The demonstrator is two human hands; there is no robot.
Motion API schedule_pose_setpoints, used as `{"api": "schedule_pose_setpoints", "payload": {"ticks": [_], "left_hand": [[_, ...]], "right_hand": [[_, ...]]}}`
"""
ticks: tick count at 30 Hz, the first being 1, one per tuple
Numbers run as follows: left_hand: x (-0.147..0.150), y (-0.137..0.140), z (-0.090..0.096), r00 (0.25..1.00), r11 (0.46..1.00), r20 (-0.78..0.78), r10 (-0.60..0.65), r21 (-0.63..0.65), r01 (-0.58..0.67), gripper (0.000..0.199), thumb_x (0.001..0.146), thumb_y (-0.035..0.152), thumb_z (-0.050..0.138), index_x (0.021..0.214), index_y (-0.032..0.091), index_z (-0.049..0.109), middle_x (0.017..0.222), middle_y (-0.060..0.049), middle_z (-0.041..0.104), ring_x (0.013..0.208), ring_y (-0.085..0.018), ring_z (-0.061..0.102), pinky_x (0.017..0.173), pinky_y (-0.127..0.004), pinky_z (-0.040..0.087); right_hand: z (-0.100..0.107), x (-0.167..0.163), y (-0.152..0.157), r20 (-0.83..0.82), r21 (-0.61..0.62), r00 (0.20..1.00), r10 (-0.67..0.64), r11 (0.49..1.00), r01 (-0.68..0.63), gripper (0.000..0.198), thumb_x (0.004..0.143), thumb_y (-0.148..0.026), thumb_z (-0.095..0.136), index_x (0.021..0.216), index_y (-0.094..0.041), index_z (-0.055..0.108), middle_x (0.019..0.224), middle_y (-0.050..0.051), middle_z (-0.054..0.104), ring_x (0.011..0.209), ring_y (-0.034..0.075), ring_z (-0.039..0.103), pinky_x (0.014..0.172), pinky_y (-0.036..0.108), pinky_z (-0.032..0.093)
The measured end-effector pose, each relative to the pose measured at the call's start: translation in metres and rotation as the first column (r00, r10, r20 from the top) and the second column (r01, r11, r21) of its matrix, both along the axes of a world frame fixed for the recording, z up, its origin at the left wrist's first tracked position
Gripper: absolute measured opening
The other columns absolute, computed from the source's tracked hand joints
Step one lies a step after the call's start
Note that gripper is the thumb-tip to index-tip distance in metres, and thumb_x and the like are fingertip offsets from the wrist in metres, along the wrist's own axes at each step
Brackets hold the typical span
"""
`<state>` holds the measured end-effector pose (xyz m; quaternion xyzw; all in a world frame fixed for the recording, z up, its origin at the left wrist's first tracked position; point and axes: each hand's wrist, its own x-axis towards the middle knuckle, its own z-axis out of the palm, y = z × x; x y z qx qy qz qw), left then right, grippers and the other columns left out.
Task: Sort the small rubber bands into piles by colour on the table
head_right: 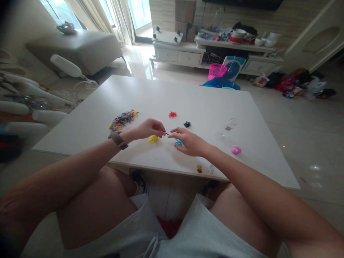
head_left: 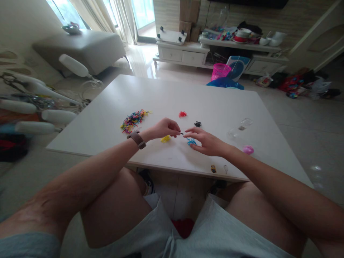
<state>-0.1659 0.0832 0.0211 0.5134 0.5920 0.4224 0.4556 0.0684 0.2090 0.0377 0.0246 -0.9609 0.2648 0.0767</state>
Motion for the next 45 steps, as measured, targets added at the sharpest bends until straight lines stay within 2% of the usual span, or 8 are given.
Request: {"api": "schedule_pose_setpoints", "payload": {"ticks": [13, 19, 22, 25, 31, 35, 41, 45], "left_hand": [[0.005, 0.003, -0.008, 0.998, 0.998, -0.024, -0.053, 0.024, 0.053, 0.023, 0.074, 0.031, 0.084, 0.088, 0.013, 0.077, 0.074, -0.006, 0.075, 0.067, -0.014, 0.069, 0.062, -0.024, 0.053], [-0.010, 0.004, -0.011, 0.970, 0.998, -0.235, 0.064, -0.012, -0.069, 0.018, 0.081, 0.025, 0.074, 0.094, 0.012, 0.075, 0.076, -0.007, 0.074, 0.068, -0.016, 0.070, 0.062, -0.025, 0.052], [-0.020, 0.003, -0.013, 0.876, 0.997, -0.478, 0.072, 0.027, -0.067, 0.016, 0.080, 0.022, 0.070, 0.092, 0.014, 0.076, 0.078, -0.007, 0.074, 0.072, -0.017, 0.068, 0.065, -0.026, 0.050], [-0.025, 0.002, -0.014, 0.808, 0.998, -0.585, 0.061, 0.038, -0.047, 0.017, 0.080, 0.024, 0.067, 0.092, 0.016, 0.077, 0.083, -0.007, 0.075, 0.076, -0.017, 0.067, 0.068, -0.026, 0.050], [-0.026, 0.001, -0.014, 0.798, 0.999, -0.601, 0.034, 0.029, -0.020, 0.021, 0.081, 0.028, 0.065, 0.093, 0.016, 0.077, 0.089, -0.008, 0.076, 0.077, -0.018, 0.067, 0.069, -0.027, 0.051], [-0.028, 0.000, -0.013, 0.797, 0.999, -0.604, 0.025, 0.040, -0.002, 0.022, 0.081, 0.028, 0.064, 0.092, 0.016, 0.078, 0.094, -0.009, 0.077, 0.082, -0.019, 0.069, 0.075, -0.028, 0.053], [-0.039, -0.001, -0.024, 0.768, 1.000, -0.640, -0.018, -0.028, 0.000, 0.028, 0.081, 0.033, 0.066, 0.099, 0.016, 0.079, 0.106, -0.009, 0.078, 0.093, -0.023, 0.071, 0.090, -0.033, 0.055], [-0.043, -0.001, -0.034, 0.789, 0.997, -0.610, -0.073, -0.074, 0.035, 0.029, 0.082, 0.035, 0.067, 0.101, 0.017, 0.079, 0.107, -0.010, 0.078, 0.093, -0.024, 0.071, 0.088, -0.035, 0.056]], "right_hand": [[-0.004, -0.001, -0.001, 0.039, 0.012, 0.999, 0.025, 1.000, -0.026, 0.039, 0.096, -0.023, 0.056, 0.134, -0.026, 0.063, 0.135, 0.009, 0.066, 0.119, 0.026, 0.066, 0.102, 0.043, 0.055], [-0.026, -0.003, 0.042, 0.060, 0.183, 0.958, -0.280, 0.947, 0.265, 0.035, 0.091, -0.023, 0.061, 0.125, -0.020, 0.068, 0.130, 0.013, 0.067, 0.122, 0.032, 0.063, 0.107, 0.050, 0.051], [-0.040, -0.002, 0.071, 0.075, 0.225, 0.910, -0.408, 0.896, 0.383, 0.036, 0.088, -0.021, 0.060, 0.123, -0.017, 0.069, 0.127, 0.014, 0.068, 0.120, 0.032, 0.063, 0.109, 0.049, 0.050], [-0.049, -0.002, 0.089, 0.081, 0.241, 0.889, -0.451, 0.874, 0.422, 0.040, 0.086, -0.018, 0.060, 0.125, -0.015, 0.068, 0.129, 0.015, 0.067, 0.123, 0.033, 0.062, 0.111, 0.049, 0.049], [-0.051, -0.005, 0.088, 0.087, 0.282, 0.891, -0.446, 0.869, 0.407, 0.045, 0.087, -0.019, 0.060, 0.131, -0.019, 0.066, 0.138, 0.012, 0.065, 0.128, 0.032, 0.059, 0.114, 0.049, 0.048], [-0.047, -0.006, 0.083, 0.085, 0.248, 0.913, -0.399, 0.896, 0.368, 0.038, 0.087, -0.018, 0.060, 0.124, -0.017, 0.070, 0.130, 0.014, 0.068, 0.122, 0.031, 0.063, 0.112, 0.047, 0.049], [-0.048, -0.008, 0.062, 0.118, 0.053, 0.981, -0.152, 0.988, 0.147, 0.041, 0.091, -0.030, 0.063, 0.130, -0.020, 0.067, 0.139, 0.015, 0.065, 0.131, 0.031, 0.059, 0.115, 0.050, 0.045], [-0.050, -0.013, 0.044, 0.213, -0.034, 0.977, 0.008, 0.999, -0.001, 0.046, 0.090, -0.036, 0.066, 0.132, -0.019, 0.067, 0.147, 0.017, 0.061, 0.136, 0.032, 0.056, 0.117, 0.050, 0.043]]}}
